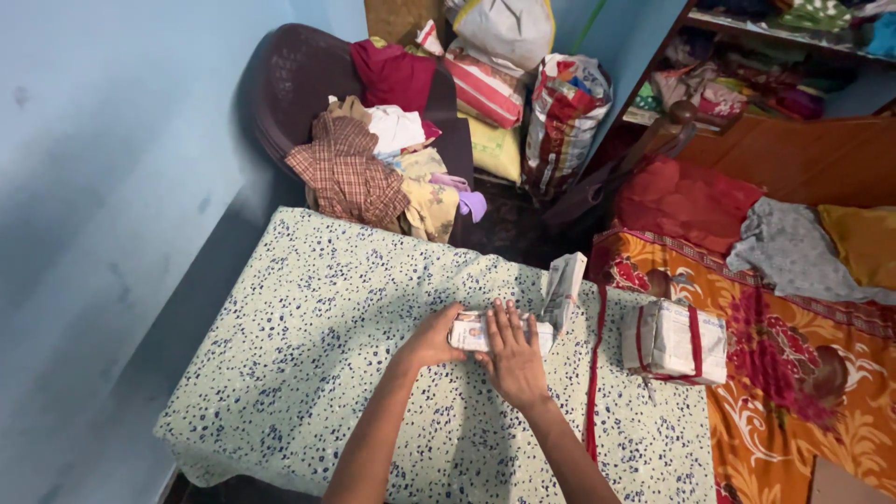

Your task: The person wraps a rectangular box with newspaper on a table, folding the paper around the box and pressing the folds flat. They then wrap a red ribbon around the wrapped box and tie it.

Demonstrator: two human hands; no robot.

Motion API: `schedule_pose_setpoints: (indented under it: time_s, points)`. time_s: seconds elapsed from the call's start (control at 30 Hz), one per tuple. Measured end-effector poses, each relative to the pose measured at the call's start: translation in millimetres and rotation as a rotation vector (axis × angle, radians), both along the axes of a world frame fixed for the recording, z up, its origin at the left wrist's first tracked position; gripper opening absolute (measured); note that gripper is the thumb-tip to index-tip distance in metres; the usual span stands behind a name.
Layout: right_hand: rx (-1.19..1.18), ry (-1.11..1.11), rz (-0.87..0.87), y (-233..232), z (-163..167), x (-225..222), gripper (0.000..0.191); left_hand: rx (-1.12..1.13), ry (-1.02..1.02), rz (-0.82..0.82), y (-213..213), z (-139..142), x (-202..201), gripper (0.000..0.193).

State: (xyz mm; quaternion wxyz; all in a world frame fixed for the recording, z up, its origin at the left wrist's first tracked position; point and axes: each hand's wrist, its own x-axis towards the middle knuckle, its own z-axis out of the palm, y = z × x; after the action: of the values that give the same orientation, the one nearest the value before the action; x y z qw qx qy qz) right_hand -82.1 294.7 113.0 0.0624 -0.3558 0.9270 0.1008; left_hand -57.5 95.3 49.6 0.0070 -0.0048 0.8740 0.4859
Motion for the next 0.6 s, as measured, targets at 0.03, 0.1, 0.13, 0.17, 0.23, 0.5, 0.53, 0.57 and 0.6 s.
schedule_pose_setpoints:
  time_s: [0.03,0.1,0.13,0.17,0.23,0.5,0.53,0.57,0.6]
  points:
    - [-0.037,0.030,0.019,0,-2,0,0.081,-0.039,-0.009,-0.029,-1,6,-3,0.083]
    - [-0.109,0.089,0.054,2,-8,-2,0.079,-0.116,-0.028,-0.089,-2,16,-10,0.085]
    - [-0.135,0.099,0.063,2,-11,-4,0.079,-0.200,-0.033,-0.116,-1,21,-15,0.086]
    - [-0.161,0.109,0.073,3,-14,-5,0.079,-0.283,-0.038,-0.142,1,24,-20,0.088]
    - [-0.182,0.099,0.081,4,-19,-8,0.080,-0.412,-0.067,-0.183,4,27,-27,0.084]
    - [-0.474,-0.073,0.024,2,-16,-10,0.085,-0.453,-0.018,-0.146,5,17,-19,0.071]
    - [-0.490,-0.066,0.036,2,-14,-10,0.087,-0.458,-0.021,-0.141,5,17,-17,0.071]
    - [-0.506,-0.056,0.047,1,-11,-11,0.089,-0.462,-0.021,-0.137,6,19,-17,0.071]
    - [-0.522,-0.047,0.058,-1,-8,-12,0.090,-0.467,-0.021,-0.132,6,22,-16,0.070]
